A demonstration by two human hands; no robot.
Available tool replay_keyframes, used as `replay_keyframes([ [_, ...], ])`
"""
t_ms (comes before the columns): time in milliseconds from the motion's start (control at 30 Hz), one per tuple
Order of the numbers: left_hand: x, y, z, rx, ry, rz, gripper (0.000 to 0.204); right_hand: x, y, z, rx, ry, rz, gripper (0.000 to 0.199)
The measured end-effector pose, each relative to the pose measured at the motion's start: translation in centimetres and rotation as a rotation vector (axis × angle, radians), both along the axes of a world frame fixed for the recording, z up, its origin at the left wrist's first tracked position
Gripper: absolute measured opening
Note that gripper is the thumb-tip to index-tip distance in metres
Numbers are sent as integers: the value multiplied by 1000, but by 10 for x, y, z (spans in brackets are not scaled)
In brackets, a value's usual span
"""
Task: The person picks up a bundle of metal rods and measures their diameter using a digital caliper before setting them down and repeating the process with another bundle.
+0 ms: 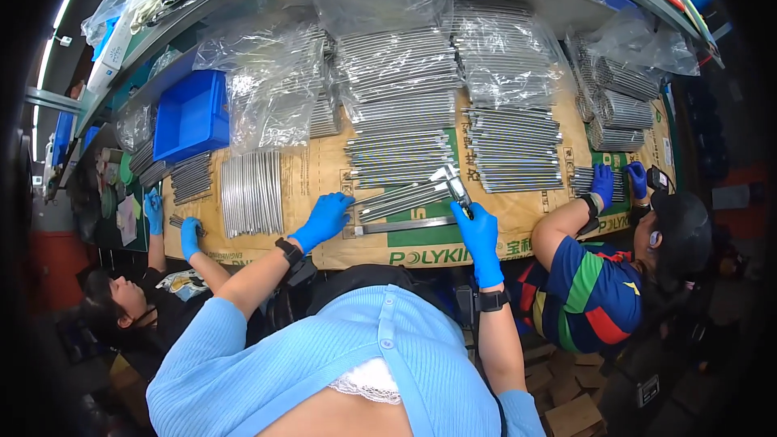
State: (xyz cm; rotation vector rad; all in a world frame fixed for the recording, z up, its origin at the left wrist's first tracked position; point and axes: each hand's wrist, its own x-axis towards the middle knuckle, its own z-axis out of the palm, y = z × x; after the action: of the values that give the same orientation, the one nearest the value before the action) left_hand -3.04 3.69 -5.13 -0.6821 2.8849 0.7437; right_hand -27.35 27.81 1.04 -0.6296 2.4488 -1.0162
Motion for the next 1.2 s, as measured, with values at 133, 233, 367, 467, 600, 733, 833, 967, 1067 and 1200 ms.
replay_keyframes([
  [133,2,-12,2,-155,-110,-130,27,5,-10,4,-20,8,35,41],
  [233,-12,-25,24,-29,77,-3,28,5,-10,5,-42,12,45,40],
  [367,-47,-17,23,18,303,12,31,1,-5,-12,-90,49,35,39],
  [467,-73,-8,13,-95,367,1,24,0,-3,-17,-137,-24,-11,38],
  [600,-43,-17,18,-106,297,220,31,6,-12,-12,-112,-23,44,41],
  [733,34,-28,-6,-458,145,422,46,9,-23,-18,-113,-43,80,43],
  [833,86,-36,-16,-408,-50,619,54,17,-36,-20,-139,-60,102,43],
  [967,92,-38,-5,-575,-85,569,60,30,-45,-19,-148,-52,138,41],
  [1067,89,-50,-8,-567,-164,788,59,33,-46,-23,-154,-59,156,39],
  [1200,85,-67,5,-171,-299,1041,58,35,-36,-19,-128,-89,157,39],
])
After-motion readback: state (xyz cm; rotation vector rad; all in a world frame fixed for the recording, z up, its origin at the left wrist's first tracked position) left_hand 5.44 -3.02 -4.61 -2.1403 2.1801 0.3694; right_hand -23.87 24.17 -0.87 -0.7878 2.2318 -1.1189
